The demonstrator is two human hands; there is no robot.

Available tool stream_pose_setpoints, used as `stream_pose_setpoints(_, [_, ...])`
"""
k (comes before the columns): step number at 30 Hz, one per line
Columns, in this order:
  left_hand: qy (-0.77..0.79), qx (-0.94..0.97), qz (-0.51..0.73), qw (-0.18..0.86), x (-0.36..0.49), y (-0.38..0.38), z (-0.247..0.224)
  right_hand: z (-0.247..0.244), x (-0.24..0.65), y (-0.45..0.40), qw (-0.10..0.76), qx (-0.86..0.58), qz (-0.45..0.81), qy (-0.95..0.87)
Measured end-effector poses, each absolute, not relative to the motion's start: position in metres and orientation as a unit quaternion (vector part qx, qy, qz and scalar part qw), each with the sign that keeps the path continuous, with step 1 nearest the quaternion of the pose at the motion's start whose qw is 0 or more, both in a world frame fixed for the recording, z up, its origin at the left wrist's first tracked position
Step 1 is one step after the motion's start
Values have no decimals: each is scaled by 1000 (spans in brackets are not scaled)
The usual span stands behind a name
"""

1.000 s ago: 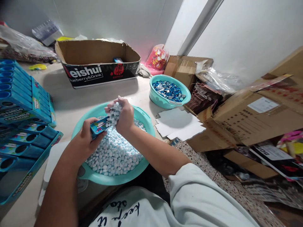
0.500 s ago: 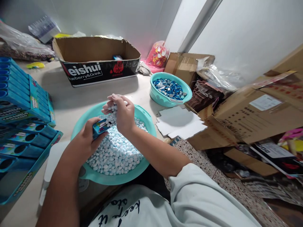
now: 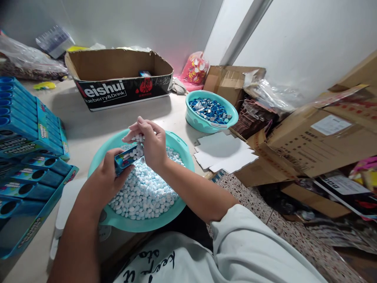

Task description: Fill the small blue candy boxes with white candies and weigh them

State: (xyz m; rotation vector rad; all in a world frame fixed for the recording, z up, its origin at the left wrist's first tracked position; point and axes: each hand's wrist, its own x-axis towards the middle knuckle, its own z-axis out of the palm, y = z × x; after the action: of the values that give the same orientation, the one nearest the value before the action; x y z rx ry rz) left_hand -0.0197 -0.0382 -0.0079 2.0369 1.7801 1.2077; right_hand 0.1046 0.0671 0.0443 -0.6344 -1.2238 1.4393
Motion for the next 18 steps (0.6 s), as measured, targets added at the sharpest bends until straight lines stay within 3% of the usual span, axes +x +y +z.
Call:
stream_pose_setpoints(14, [624,669,398,73,-18,-37,-8,36,103,67,532,-248,568,-577])
stream_pose_setpoints(18, [649,643,402,66,-16,-39,-5,42,116,68,468,-268,466,-702])
